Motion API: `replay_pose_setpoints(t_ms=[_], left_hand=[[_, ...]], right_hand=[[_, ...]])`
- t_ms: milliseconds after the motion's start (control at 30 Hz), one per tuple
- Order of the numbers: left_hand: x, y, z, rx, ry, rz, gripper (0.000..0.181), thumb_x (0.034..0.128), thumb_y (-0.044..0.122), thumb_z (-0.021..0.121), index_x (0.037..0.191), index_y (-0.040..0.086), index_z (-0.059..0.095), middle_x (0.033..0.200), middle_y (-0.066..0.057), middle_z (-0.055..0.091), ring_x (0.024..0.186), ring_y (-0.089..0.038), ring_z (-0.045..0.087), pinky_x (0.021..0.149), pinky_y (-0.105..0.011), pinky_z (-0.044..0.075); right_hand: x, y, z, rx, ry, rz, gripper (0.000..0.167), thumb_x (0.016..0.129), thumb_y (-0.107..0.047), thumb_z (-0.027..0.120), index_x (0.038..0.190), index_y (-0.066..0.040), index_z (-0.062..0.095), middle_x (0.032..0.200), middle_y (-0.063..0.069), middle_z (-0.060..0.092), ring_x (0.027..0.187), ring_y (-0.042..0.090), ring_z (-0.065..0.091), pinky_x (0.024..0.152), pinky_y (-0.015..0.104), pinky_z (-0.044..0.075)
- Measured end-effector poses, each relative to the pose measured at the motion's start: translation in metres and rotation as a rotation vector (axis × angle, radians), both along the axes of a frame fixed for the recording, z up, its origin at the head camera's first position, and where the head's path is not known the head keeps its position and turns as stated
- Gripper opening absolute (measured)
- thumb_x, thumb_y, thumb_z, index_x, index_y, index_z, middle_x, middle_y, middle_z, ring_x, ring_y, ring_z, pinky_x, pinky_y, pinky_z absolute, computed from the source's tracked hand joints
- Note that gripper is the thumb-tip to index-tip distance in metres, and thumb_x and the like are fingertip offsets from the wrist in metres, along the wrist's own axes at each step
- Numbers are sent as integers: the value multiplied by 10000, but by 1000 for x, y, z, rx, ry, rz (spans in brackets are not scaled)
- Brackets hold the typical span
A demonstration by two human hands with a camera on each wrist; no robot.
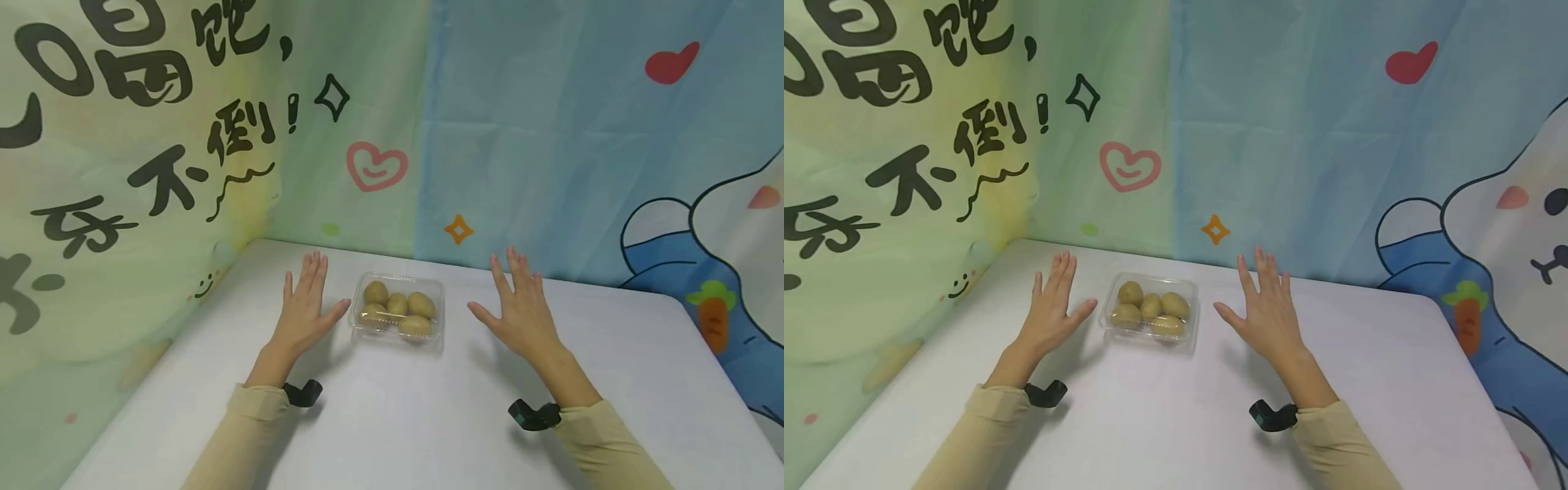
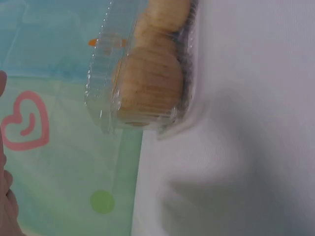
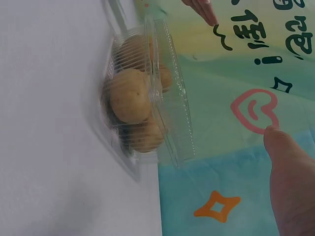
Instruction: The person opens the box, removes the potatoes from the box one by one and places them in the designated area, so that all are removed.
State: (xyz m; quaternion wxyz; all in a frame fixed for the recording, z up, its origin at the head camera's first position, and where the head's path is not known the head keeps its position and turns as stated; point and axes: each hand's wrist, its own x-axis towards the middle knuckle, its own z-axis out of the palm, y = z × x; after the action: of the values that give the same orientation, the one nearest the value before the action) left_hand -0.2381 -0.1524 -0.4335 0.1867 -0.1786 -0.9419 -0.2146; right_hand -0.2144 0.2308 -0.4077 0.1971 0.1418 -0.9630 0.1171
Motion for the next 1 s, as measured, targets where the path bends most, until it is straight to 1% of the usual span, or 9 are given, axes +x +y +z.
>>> replay_pose_setpoints(t_ms=[133, 300, 433, 500, 633, 800, 867, 933, 1000], left_hand=[[0, 5, -3, 20, -38, -29, 900, 907, 583, 481, 1538, 122, 37, 1617, -80, 31, 1495, -189, -35, 1186, -595, 22], [1, 7, -5, 22, -67, -48, 950, 885, 596, 501, 1534, 92, 23, 1617, -92, -5, 1496, -223, 1, 1189, -588, 54], [0, 8, -10, 29, -102, -63, 1016, 853, 614, 529, 1530, 82, -10, 1617, -75, -47, 1495, -213, -3, 1193, -579, 61], [-1, 10, -12, 57, -129, -81, 1041, 841, 608, 551, 1528, 76, -22, 1616, -56, -73, 1495, -219, -1, 1195, -574, 58], [-5, 13, -19, 153, -192, -130, 1093, 817, 618, 587, 1525, 59, -31, 1613, -32, -99, 1493, -251, 10, 1204, -554, 52], [-10, 19, -28, 228, -243, -172, 1216, 741, 762, 562, 1522, 63, -53, 1615, -90, -64, 1487, -301, 8, 1207, -538, 65], [-11, 21, -31, 256, -262, -180, 1254, 712, 777, 580, 1521, 61, -55, 1614, -107, -56, 1486, -305, -1, 1208, -534, 62], [-12, 22, -34, 288, -291, -185, 1269, 700, 734, 641, 1521, 63, -57, 1614, -93, -69, 1488, -293, -15, 1208, -526, 66], [-12, 22, -37, 324, -318, -190, 1270, 697, 632, 724, 1521, 51, -49, 1613, -90, -74, 1488, -293, -23, 1204, -531, 75]], right_hand=[[1, -2, -5, -13, -10, 3, 951, 877, -532, 589, 1539, -122, 42, 1601, 175, 19, 1470, 387, 53, 1120, 673, 173], [3, -8, -14, -33, -53, 8, 967, 883, -560, 564, 1533, -90, 25, 1606, 157, -26, 1472, 381, 44, 1138, 654, 155], [5, -14, -20, -51, -74, 11, 993, 875, -576, 563, 1530, -66, 17, 1607, 152, -24, 1468, 385, 68, 1137, 652, 163], [6, -16, -23, -63, -85, 10, 1008, 872, -574, 569, 1527, -60, 2, 1608, 147, -27, 1469, 379, 68, 1139, 649, 162], [7, -23, -26, -90, -119, 11, 1039, 869, -582, 567, 1520, -47, -41, 1608, 145, -38, 1473, 365, 64, 1154, 630, 144], [7, -34, -30, -118, -192, 14, 1082, 865, -608, 552, 1504, -28, -100, 1603, 155, -72, 1480, 341, 28, 1175, 601, 108], [6, -39, -32, -126, -226, 16, 1094, 864, -622, 542, 1498, -22, -118, 1600, 151, -102, 1484, 330, 0, 1184, 587, 92], [5, -46, -33, -142, -254, 23, 1107, 860, -632, 536, 1493, -15, -129, 1596, 141, -133, 1484, 326, -20, 1189, 580, 78], [3, -53, -34, -153, -266, 31, 1116, 857, -649, 525, 1490, -3, -129, 1592, 152, -138, 1484, 326, -23, 1193, 573, 75]])
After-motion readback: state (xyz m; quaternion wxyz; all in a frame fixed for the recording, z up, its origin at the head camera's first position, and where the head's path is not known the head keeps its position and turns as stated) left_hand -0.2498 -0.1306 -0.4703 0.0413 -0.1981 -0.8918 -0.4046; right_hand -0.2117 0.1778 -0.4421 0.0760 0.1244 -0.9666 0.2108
